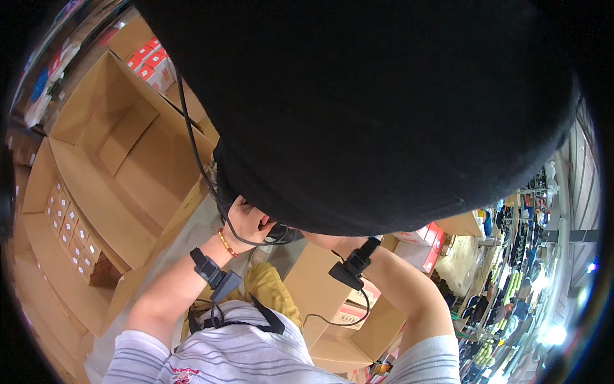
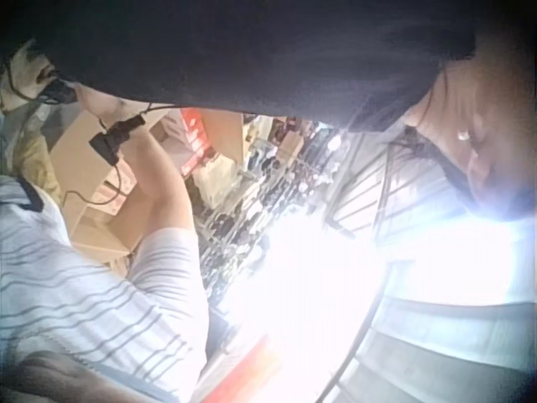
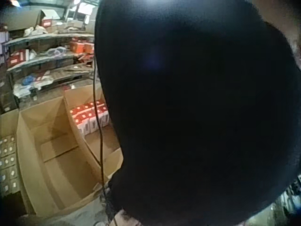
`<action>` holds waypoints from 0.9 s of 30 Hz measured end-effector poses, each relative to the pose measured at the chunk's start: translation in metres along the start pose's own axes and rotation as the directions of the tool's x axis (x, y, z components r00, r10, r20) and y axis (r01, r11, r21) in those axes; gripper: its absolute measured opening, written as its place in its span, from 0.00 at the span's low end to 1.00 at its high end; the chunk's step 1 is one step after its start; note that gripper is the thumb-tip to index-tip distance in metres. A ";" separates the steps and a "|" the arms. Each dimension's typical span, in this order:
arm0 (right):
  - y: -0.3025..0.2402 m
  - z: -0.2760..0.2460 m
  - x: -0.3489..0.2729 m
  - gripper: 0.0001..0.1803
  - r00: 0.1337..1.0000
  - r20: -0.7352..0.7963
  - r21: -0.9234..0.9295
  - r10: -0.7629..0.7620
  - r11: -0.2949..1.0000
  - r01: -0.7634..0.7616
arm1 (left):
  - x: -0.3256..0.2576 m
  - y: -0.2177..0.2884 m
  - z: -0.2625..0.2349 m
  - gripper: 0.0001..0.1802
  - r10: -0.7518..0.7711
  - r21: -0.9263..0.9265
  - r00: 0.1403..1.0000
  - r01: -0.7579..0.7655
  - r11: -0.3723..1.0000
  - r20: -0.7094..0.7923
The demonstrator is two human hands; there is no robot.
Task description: Packing pairs of shoes into individual boxes and then into a larger shipping carton.
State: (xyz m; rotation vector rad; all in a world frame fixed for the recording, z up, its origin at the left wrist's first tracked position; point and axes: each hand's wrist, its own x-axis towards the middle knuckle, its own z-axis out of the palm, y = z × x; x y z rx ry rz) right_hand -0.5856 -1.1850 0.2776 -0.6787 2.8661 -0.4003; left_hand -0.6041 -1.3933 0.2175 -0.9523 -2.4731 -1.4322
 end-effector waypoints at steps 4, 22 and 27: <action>0.008 0.014 -0.013 0.14 0.984 -0.165 -0.127 -0.071 0.991 0.050 | 0.003 0.002 0.000 0.14 0.023 -0.042 0.998 -0.025 0.999 -0.061; -0.026 -0.027 0.026 0.19 0.942 0.321 -0.066 0.093 0.995 -0.076 | 0.005 -0.006 -0.011 0.16 0.085 -0.002 0.995 -0.085 0.996 0.051; -0.024 -0.026 0.027 0.15 0.990 0.141 -0.144 -0.022 0.989 0.043 | 0.005 0.000 -0.019 0.16 0.044 0.114 0.992 -0.058 0.992 0.120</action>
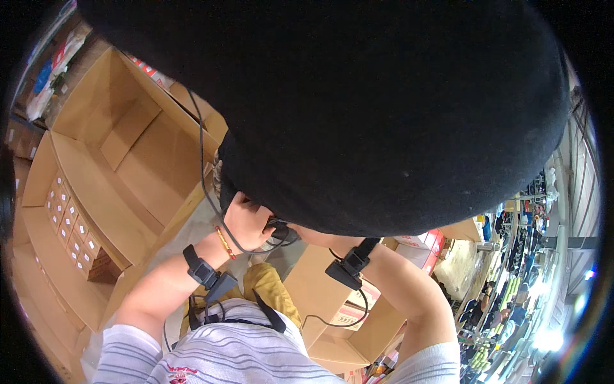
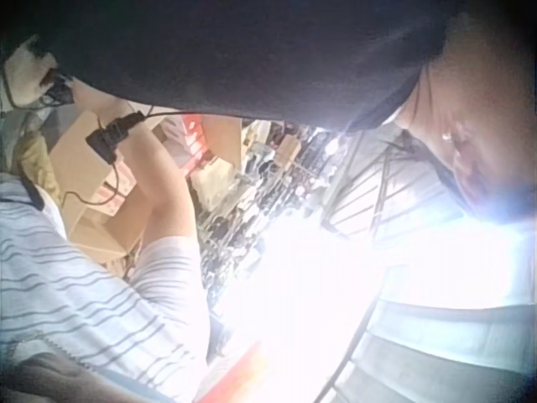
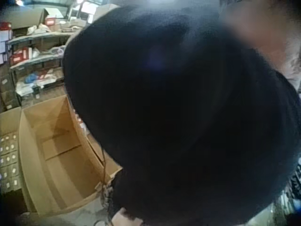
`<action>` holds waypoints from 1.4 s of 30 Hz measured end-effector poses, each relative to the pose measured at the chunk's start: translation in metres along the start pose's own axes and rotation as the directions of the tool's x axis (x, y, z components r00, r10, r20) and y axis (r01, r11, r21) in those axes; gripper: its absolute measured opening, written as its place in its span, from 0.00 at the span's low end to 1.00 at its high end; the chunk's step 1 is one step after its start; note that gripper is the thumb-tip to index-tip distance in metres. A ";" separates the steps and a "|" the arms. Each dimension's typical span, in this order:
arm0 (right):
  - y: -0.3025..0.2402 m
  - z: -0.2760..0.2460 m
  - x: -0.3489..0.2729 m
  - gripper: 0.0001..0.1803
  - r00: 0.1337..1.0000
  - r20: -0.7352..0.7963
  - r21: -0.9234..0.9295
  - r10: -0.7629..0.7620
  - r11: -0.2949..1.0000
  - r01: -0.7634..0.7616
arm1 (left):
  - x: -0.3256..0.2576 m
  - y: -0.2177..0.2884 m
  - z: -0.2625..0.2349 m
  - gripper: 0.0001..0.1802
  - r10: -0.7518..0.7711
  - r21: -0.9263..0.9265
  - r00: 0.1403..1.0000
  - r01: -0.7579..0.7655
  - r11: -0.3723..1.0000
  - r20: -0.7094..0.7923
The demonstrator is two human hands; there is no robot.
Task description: Packing pairs of shoes into individual boxes and then into a larger shipping carton.
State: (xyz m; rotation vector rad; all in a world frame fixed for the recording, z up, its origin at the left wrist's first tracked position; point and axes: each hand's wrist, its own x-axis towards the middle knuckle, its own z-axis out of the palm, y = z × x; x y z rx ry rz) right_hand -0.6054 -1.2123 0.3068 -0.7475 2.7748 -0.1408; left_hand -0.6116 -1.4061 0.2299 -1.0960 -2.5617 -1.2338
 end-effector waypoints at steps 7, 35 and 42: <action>-0.004 -0.008 -0.002 0.13 0.970 -0.225 -0.048 -0.088 0.996 0.079 | -0.003 0.006 0.008 0.16 -0.080 0.263 0.993 0.099 0.960 -0.083; -0.017 -0.002 0.005 0.13 0.998 0.043 -0.157 -0.042 0.986 0.049 | 0.003 -0.008 -0.006 0.03 -0.093 0.083 0.994 0.087 0.993 0.060; -0.018 0.000 0.011 0.14 0.998 0.031 0.215 0.047 0.975 -0.052 | 0.001 -0.010 -0.018 0.11 -0.152 -0.058 0.987 0.154 0.986 0.044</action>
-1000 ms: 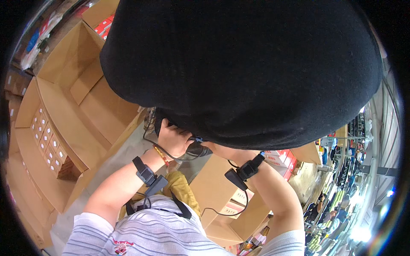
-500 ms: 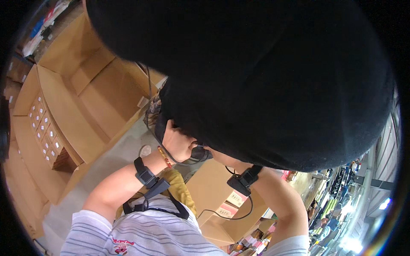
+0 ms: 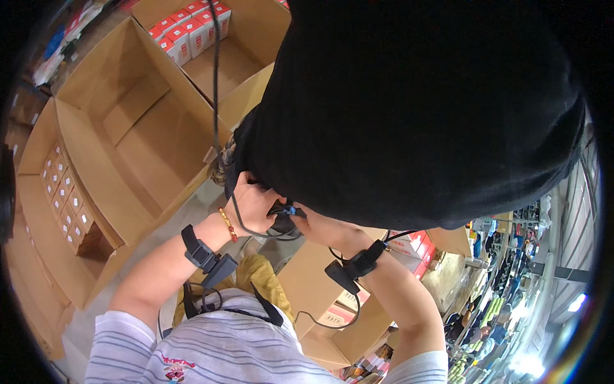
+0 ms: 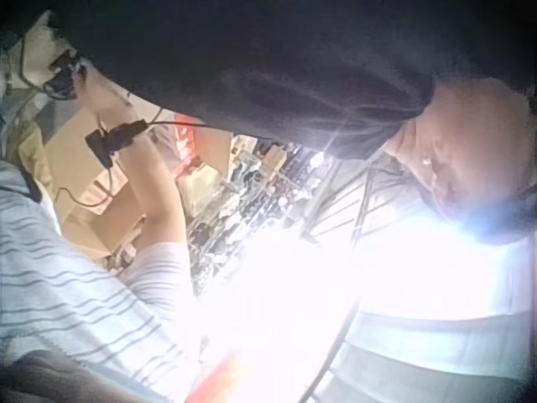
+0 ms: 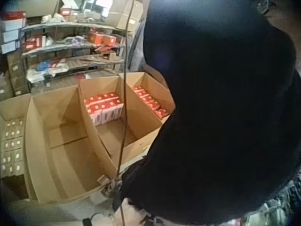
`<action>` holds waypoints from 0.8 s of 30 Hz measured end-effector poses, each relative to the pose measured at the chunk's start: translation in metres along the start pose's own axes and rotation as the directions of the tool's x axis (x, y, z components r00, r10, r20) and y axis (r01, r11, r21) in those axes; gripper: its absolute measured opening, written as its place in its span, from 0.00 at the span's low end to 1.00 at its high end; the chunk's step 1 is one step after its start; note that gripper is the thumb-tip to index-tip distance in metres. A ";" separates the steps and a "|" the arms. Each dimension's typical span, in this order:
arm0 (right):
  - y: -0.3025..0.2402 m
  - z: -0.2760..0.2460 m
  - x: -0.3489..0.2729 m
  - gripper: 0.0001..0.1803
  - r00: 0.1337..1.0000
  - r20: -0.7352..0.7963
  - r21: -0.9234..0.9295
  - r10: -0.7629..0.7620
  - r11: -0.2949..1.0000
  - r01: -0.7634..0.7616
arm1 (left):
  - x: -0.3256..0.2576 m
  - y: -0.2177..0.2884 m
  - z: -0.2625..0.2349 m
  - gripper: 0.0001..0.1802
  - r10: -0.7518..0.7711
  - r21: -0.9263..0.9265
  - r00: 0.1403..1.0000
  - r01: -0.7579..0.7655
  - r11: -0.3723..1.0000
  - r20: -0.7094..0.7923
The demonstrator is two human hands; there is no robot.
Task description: Packing pairs of shoes into individual boxes and then into a larger shipping carton.
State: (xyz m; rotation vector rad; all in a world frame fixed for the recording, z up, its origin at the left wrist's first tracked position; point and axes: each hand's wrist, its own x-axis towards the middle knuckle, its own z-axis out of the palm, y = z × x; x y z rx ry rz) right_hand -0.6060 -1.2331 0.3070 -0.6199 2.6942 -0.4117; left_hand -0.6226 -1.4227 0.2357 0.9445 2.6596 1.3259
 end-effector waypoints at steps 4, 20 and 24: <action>0.006 0.001 -0.002 0.21 0.998 0.063 0.013 0.011 1.000 -0.011 | 0.001 0.001 0.002 0.12 0.014 0.070 1.000 -0.013 0.997 -0.014; 0.007 0.000 0.001 0.19 0.987 -0.081 -0.362 -0.140 0.926 0.101 | 0.000 -0.004 0.018 0.10 0.037 0.234 0.999 -0.040 0.972 0.017; 0.031 0.016 0.000 0.15 0.994 0.036 -0.304 -0.105 0.946 0.111 | 0.001 -0.003 0.022 0.04 0.143 0.243 0.980 -0.106 0.964 -0.142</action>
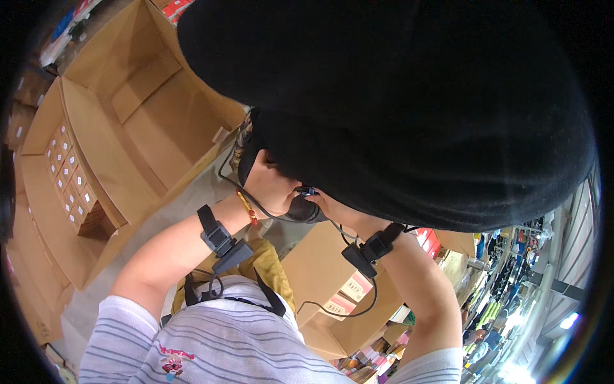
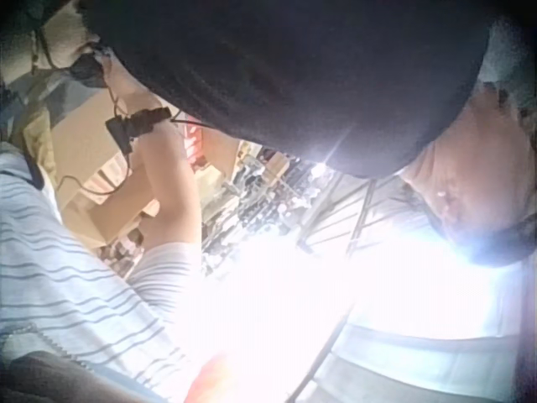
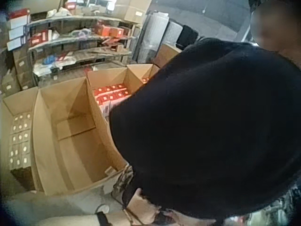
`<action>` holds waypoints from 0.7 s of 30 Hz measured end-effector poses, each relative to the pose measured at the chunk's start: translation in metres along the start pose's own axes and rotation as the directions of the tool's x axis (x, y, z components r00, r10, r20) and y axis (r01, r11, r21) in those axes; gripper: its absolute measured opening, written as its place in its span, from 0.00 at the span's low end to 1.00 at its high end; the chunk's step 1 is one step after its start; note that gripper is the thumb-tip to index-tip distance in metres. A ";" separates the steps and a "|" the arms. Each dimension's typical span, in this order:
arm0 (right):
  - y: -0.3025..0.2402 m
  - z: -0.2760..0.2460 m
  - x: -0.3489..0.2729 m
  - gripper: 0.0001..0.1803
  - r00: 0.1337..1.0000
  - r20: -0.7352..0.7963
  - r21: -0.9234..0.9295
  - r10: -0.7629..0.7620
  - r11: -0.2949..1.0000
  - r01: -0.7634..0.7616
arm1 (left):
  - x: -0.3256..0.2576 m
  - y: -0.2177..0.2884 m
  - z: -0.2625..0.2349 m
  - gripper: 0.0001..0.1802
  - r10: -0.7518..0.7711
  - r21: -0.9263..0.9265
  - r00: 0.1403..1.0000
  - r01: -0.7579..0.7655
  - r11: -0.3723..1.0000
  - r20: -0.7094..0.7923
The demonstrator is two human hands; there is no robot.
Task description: Packing pairs of shoes into individual boxes and then into a larger shipping carton.
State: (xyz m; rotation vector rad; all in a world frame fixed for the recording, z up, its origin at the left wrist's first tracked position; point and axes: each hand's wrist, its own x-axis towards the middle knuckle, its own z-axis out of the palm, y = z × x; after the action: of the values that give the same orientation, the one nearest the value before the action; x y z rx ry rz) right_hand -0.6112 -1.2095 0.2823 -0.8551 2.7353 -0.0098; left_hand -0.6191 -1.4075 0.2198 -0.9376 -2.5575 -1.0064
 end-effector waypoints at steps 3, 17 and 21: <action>0.003 0.006 0.003 0.14 0.995 0.099 -0.008 0.014 1.000 -0.014 | 0.002 0.002 0.000 0.04 -0.045 -0.048 0.999 0.045 0.998 0.010; -0.037 -0.024 0.004 0.20 0.997 -0.080 0.059 0.001 0.998 0.004 | -0.001 -0.007 -0.024 0.18 -0.016 -0.096 0.967 0.041 0.995 0.253; -0.025 -0.005 -0.005 0.18 0.991 -0.028 0.227 0.133 0.966 -0.123 | 0.003 -0.003 -0.024 0.17 0.025 -0.131 0.974 0.005 0.991 0.225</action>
State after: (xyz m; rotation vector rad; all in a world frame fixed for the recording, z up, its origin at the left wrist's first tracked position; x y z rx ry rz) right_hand -0.5944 -1.2281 0.2909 -0.6219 2.7551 -0.3100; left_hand -0.6232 -1.4237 0.2371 -1.1608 -2.6926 -1.1361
